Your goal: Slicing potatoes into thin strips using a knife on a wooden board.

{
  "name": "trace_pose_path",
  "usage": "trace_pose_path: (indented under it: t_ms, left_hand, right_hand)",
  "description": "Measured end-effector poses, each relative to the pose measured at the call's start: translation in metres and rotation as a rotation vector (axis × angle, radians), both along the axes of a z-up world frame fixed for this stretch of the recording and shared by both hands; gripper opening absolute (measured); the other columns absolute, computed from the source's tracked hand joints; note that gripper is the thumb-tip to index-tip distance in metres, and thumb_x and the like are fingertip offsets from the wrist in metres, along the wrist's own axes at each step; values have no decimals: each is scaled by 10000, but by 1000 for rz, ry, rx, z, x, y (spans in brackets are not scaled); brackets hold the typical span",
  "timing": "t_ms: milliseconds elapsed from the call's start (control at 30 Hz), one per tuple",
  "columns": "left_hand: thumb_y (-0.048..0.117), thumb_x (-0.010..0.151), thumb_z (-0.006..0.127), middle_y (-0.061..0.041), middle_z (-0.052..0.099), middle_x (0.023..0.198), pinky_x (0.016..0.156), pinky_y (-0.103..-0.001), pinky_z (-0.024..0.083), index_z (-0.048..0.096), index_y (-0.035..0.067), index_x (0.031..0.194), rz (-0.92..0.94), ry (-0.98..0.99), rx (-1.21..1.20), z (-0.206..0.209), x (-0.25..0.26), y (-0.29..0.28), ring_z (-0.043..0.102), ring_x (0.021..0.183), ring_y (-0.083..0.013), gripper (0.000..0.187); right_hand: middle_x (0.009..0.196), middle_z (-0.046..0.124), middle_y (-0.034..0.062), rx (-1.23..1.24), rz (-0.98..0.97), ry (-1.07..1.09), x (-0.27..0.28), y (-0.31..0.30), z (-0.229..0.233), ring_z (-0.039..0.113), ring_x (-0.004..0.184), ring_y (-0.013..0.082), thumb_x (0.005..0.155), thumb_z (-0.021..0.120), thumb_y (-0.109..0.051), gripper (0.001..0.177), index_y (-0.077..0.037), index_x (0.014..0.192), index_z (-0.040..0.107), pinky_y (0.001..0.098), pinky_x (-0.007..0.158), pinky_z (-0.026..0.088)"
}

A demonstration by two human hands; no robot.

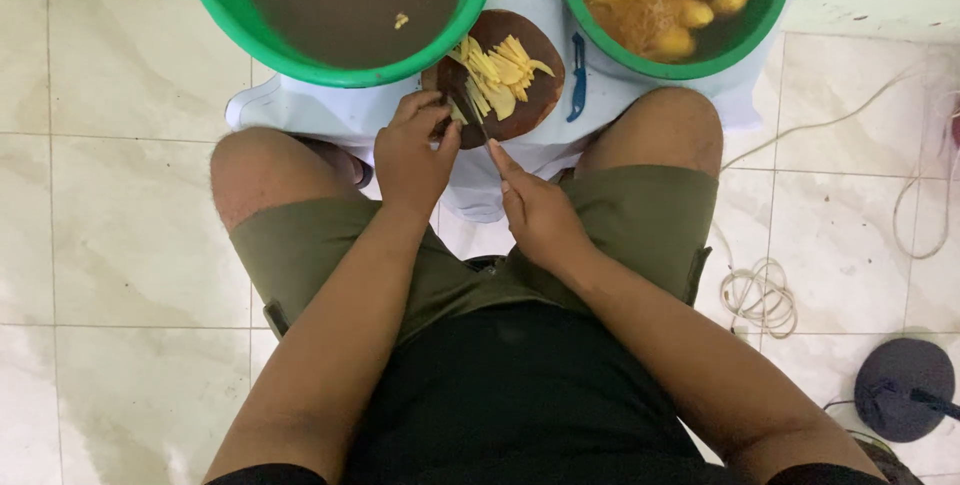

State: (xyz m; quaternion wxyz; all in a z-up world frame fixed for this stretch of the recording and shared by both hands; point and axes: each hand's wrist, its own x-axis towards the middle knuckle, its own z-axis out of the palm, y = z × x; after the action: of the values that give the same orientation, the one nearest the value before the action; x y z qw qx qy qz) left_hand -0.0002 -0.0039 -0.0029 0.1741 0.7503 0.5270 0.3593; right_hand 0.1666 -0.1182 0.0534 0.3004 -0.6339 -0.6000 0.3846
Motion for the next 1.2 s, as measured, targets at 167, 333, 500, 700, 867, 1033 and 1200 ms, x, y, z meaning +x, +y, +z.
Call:
trace_pose_path:
  t_ms: [167,333,500,700,867,1033,1200]
  left_hand:
    - [160,878,824,-28,684,1155,731,-469,574,786,100,1012,26,-23,8,-1,1,-1,747,863,-349,152]
    - [104,890,804,-61,709,1101,723,-449,590,790,75,1011,14,-136,-34,7,1,-2,748,803,-369,125]
    - [117,840,820,-18,691,1097,698,-448,583,787,112,1002,19,-49,2,-4,1,2,754,848,-308,165]
    - [123,875,795,-41,700,1104,711,-443,578,789,84,1002,19,-43,-44,5,1,0,749,835,-327,133]
    - [142,907,782,-53,694,1105,723,-459,568,766,94,1047,20,-54,-42,6,2,-1,747,863,-345,150]
    - [172,908,788,-40,694,1095,759,-462,569,722,127,1111,55,-108,-94,2,1,-3,747,907,-338,218]
    - [184,878,801,-11,632,1008,705,-447,568,707,149,1002,52,-69,-55,-1,4,7,724,845,-326,160]
  right_hand:
    - [1272,668,283,27,16,-86,2,-5,11,656,1105,444,1058,382,-136,522,-158,1579,411,508,937,536]
    - [980,732,199,45,44,-145,3,-16,0,704,875,331,1076,380,-194,500,-212,1572,437,430,778,581]
    - [820,678,206,24,104,-244,1,-11,0,673,737,375,1057,404,-167,519,-171,1576,420,476,640,551]
    - [840,673,228,59,92,-358,-8,-5,6,680,724,401,1044,415,-116,546,-183,1587,407,498,639,567]
    - [1123,692,222,-1,-2,65,-2,3,0,677,944,298,1053,395,-103,538,-207,1581,411,418,814,566]
    - [1451,572,210,10,-30,136,4,-5,-9,597,1253,314,1048,396,-66,540,-179,1575,423,460,1031,498]
    - [1476,566,132,38,-10,79,16,-16,-5,591,1267,303,1037,442,-46,521,-172,1541,481,477,1030,494]
